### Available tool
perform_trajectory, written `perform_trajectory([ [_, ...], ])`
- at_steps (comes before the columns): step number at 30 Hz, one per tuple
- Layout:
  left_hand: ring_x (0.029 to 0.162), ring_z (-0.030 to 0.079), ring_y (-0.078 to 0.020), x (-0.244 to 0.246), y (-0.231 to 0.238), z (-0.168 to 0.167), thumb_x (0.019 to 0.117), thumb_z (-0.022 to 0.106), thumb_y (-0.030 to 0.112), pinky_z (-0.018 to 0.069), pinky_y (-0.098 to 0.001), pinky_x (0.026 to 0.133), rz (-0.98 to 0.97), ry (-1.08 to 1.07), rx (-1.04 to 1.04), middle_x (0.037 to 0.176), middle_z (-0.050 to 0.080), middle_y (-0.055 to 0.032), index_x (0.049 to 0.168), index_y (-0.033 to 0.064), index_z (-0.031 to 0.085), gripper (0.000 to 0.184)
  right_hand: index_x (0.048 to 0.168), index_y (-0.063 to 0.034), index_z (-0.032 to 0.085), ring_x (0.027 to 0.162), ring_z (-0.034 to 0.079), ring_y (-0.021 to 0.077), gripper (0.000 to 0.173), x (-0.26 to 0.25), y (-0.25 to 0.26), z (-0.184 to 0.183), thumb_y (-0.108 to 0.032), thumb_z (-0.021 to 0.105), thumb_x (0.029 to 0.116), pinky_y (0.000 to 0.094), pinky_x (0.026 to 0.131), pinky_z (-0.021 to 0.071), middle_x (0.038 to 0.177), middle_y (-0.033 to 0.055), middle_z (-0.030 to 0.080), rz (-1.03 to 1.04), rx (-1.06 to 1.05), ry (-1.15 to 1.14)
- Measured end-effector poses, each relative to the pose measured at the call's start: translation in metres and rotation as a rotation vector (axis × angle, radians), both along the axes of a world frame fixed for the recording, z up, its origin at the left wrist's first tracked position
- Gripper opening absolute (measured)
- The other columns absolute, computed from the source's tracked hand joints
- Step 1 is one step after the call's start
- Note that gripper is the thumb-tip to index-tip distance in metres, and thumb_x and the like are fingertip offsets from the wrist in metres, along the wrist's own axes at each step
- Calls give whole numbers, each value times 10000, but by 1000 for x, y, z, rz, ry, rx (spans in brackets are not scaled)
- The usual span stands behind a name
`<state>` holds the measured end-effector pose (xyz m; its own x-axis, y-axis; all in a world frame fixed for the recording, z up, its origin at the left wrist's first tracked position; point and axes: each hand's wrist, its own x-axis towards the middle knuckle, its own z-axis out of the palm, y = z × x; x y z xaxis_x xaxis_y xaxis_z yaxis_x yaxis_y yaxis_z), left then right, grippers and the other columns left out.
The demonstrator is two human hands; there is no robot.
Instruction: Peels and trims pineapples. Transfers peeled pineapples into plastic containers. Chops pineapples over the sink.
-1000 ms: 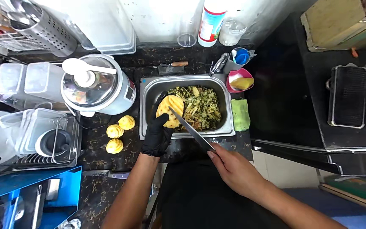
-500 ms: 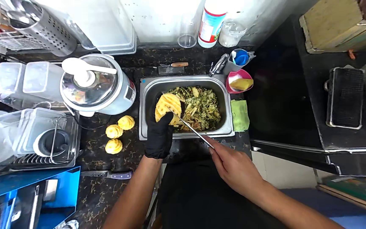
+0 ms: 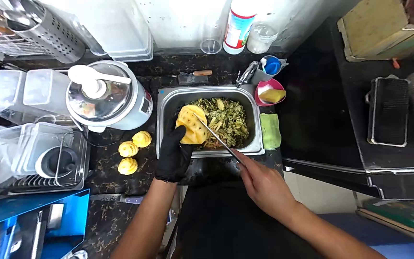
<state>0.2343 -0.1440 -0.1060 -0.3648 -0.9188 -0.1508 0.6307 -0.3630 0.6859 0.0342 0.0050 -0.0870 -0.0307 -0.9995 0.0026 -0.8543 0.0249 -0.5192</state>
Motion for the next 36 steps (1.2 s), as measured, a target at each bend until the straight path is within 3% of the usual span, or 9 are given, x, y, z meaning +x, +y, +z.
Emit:
perform_trajectory([
  [5, 1076, 689, -223, -10, 4, -15, 909, 732, 274, 591, -425, 929, 19, 72, 131, 1216, 675, -115, 1400, 170, 526, 542, 1473, -213, 570, 607, 644, 197, 423, 0, -1, -3, -255, 418, 1080, 399, 518, 541, 824, 40, 689, 20, 60, -16],
  [11, 1112, 664, -237, -22, 16, -23, 966, 645, 230, 566, -441, 966, 45, 3, 219, 1248, 647, -132, 1429, 146, 459, 506, 1490, -207, 541, 667, 678, 242, 431, 3, -9, -8, -267, 392, 1090, 440, 578, 565, 869, 66, 710, 7, 194, -20],
  [14, 1058, 686, -248, -17, 11, -29, 994, 606, 233, 585, -429, 926, 83, 0, 258, 1180, 674, -150, 1320, 91, 542, 361, 1480, -213, 572, 553, 637, 239, 448, 2, -9, -10, -226, 426, 1057, 416, 466, 522, 810, 73, 680, -62, 59, 137],
  [18, 1099, 659, -292, 1, -3, -30, 1019, 545, 360, 567, -517, 922, 29, 0, 339, 1230, 641, -152, 1358, 146, 517, 402, 1502, -190, 533, 665, 694, 290, 445, -20, -3, -19, -293, 389, 1094, 504, 578, 570, 854, 96, 721, -115, 213, 31],
  [21, 1054, 683, -203, 6, -10, -30, 982, 525, 293, 607, -403, 854, -44, -193, 158, 1261, 649, -97, 1475, 225, 472, 500, 1432, -194, 564, 649, 643, 247, 452, -26, 3, -11, -419, 344, 1107, 480, 597, 542, 751, 55, 649, -70, 362, -153],
  [23, 1066, 674, -190, 7, -12, -30, 924, 554, 181, 599, -390, 875, -56, -312, 41, 1288, 640, -98, 1499, 186, 463, 583, 1338, -170, 609, 584, 590, 182, 424, -20, 10, 0, -423, 359, 1106, 416, 535, 514, 688, 9, 593, -45, 301, -236],
  [26, 1010, 695, -169, 5, -13, -22, 855, 624, 139, 613, -365, 843, -65, -430, -27, 1228, 673, -86, 1459, 136, 510, 614, 1341, -178, 616, 564, 578, 155, 403, -13, 10, 12, -401, 373, 1107, 390, 513, 502, 671, -10, 588, 11, 248, -258],
  [32, 1025, 688, -163, 8, -14, -18, 809, 724, 227, 606, -344, 861, -106, -434, -122, 1249, 663, -93, 1479, 134, 498, 713, 1358, -188, 604, 564, 575, 155, 396, -12, 11, 12, -388, 369, 1110, 382, 512, 499, 680, -11, 591, 34, 249, -242],
  [36, 1019, 690, -156, 8, -12, -17, 821, 693, 170, 608, -342, 850, -146, -462, -167, 1246, 667, -76, 1447, 141, 524, 650, 1360, -176, 601, 561, 577, 157, 401, -11, 9, 11, -383, 366, 1109, 377, 512, 501, 674, -9, 588, 48, 278, -226],
])
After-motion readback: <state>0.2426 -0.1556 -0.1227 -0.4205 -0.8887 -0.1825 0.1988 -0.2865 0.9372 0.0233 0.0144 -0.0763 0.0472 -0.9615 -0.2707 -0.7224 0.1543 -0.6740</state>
